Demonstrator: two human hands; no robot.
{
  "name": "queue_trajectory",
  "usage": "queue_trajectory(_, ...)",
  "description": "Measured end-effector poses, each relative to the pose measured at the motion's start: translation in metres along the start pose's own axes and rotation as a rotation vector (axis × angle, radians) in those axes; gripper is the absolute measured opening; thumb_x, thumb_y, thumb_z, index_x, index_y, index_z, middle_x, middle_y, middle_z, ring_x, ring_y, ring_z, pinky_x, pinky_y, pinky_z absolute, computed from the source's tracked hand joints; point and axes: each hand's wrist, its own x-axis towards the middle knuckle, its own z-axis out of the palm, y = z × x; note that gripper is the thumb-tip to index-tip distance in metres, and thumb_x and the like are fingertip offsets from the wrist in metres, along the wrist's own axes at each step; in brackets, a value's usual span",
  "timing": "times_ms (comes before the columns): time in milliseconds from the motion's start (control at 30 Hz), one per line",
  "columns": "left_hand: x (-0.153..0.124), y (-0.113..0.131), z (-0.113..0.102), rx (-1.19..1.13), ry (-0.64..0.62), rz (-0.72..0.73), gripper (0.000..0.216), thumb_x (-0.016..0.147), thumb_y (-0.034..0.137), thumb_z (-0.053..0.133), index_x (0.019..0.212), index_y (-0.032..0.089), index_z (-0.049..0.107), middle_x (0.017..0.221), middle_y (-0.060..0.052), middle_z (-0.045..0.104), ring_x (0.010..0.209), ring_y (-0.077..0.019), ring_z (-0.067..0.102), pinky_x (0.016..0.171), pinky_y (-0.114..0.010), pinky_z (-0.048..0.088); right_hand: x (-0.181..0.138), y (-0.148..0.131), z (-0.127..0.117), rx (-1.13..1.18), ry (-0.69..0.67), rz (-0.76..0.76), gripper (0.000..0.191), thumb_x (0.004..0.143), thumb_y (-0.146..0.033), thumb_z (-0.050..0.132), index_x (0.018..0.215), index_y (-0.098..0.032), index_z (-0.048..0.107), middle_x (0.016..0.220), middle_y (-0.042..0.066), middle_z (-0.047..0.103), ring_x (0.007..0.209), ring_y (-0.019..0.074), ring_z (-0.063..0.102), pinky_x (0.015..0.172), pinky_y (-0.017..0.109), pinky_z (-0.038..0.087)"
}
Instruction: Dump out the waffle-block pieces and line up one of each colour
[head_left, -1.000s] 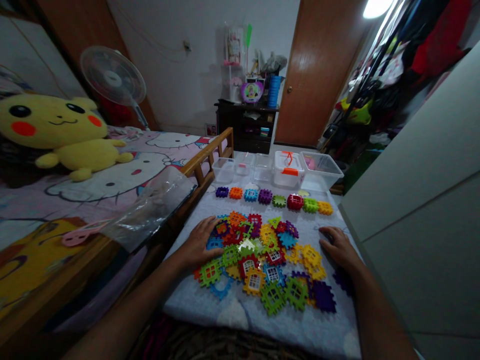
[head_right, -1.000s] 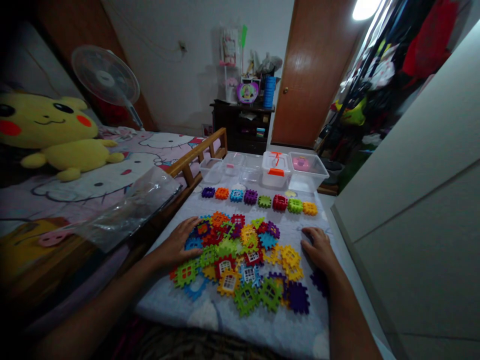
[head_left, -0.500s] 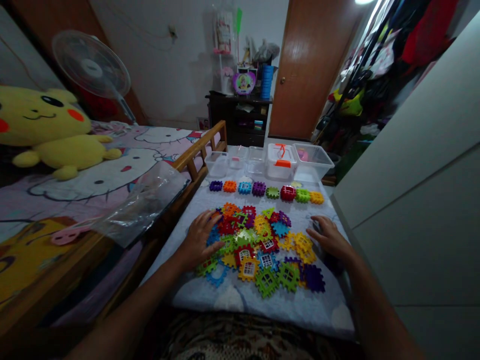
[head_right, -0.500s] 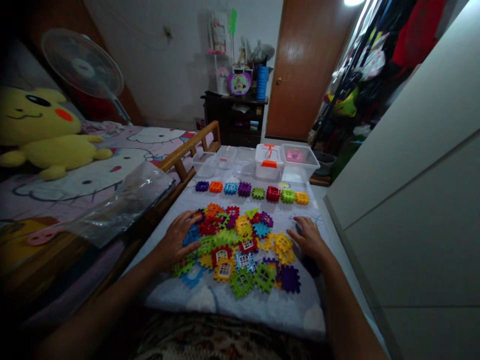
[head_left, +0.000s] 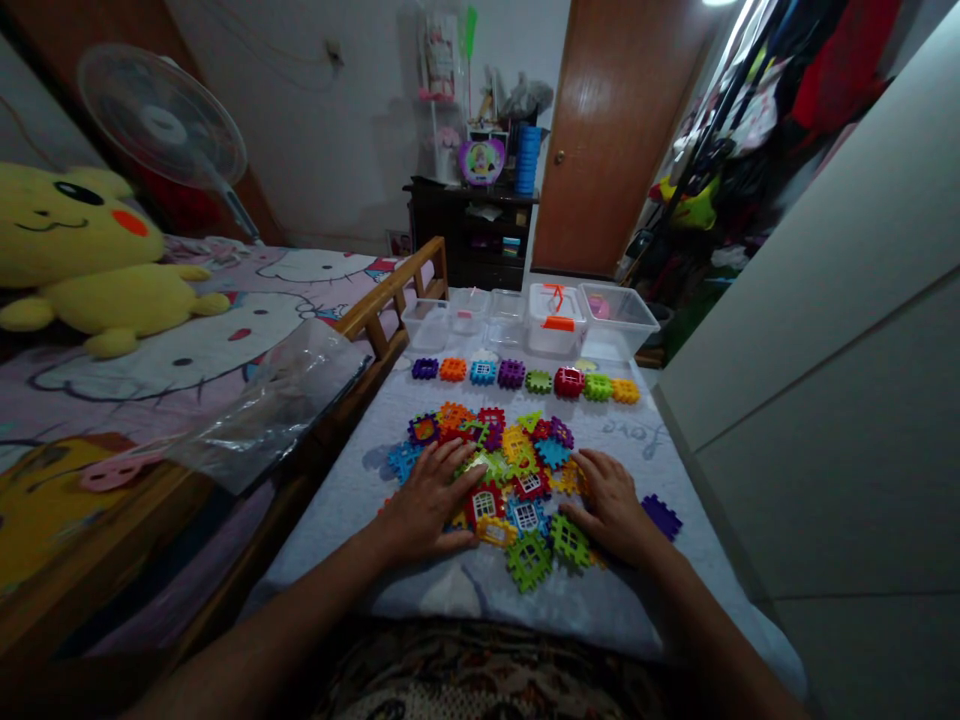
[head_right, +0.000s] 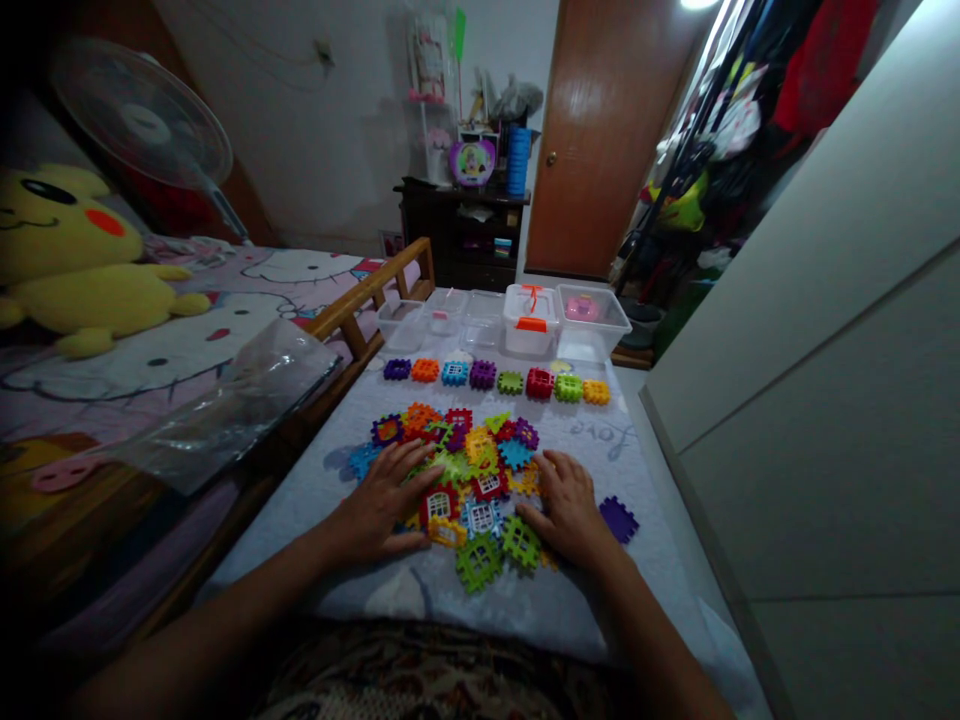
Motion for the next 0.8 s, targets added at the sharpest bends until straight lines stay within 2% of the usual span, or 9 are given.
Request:
queue_trajectory(300,0.011,-0.007,0.005,0.029,0.011,-0.04,0.07,0.086,0.056,0.063,0.147,0.027,0.043,0.157,-0.015,0.037,0.144,-0.0393,0.03,0.117,-0.063,0.024,0.017,0.006,0.002,-0.085,0.097,0.036,0.047,0.09,-0.042,0.059,0.133,-0.022,0.058,0.132,0.016,0.059,0.124,0.0356,0.051,0.104,0.057,0.042)
queue_trajectory(433,0.01,-0.002,-0.004,0.024,0.008,-0.009,0.067,0.086,0.043,0.062,0.149,0.031,0.04,0.156,-0.01,0.039,0.145,-0.0368,0.029,0.119,-0.063,0.021,0.009,-0.007,-0.009,-0.042,0.105,0.007,0.044,0.092,-0.041,0.057,0.133,-0.025,0.057,0.133,0.015,0.058,0.125,0.0344,0.051,0.105,0.057,0.041)
queue_trajectory(533,0.007,0.007,-0.011,0.012,-0.008,0.06,0.074,0.085,0.041,0.063,0.152,0.036,0.032,0.159,-0.006,0.036,0.147,-0.0354,0.026,0.121,-0.064,0.018,-0.004,-0.024,-0.017,0.008,0.03,-0.086,0.057,0.089,-0.051,0.061,0.14,-0.027,0.051,0.142,0.014,0.053,0.134,0.0354,0.044,0.111,0.058,0.036)
queue_trajectory(633,0.007,0.021,-0.011,-0.018,-0.034,0.168,0.083,0.083,0.061,0.063,0.154,0.035,0.028,0.159,-0.008,0.035,0.148,-0.0369,0.025,0.121,-0.064,0.016,-0.015,-0.039,-0.018,0.029,-0.072,-0.17,0.082,0.078,-0.064,0.069,0.147,-0.026,0.045,0.151,0.014,0.045,0.14,0.0383,0.036,0.115,0.06,0.03)
queue_trajectory(700,0.011,0.031,-0.008,-0.041,-0.06,0.239,0.089,0.08,0.072,0.061,0.153,0.033,0.03,0.16,-0.009,0.035,0.147,-0.0381,0.025,0.121,-0.065,0.016,-0.019,-0.046,-0.014,0.024,-0.113,-0.183,0.094,0.07,-0.068,0.074,0.148,-0.026,0.044,0.153,0.015,0.044,0.142,0.0401,0.034,0.117,0.062,0.027)
queue_trajectory(800,0.02,0.045,0.0,-0.057,-0.097,0.281,0.085,0.079,0.073,0.061,0.148,0.031,0.037,0.159,-0.01,0.037,0.146,-0.0381,0.029,0.12,-0.064,0.02,-0.017,-0.05,-0.007,0.023,-0.129,-0.168,0.096,0.066,-0.064,0.078,0.148,-0.027,0.045,0.152,0.015,0.045,0.142,0.041,0.035,0.116,0.064,0.027)
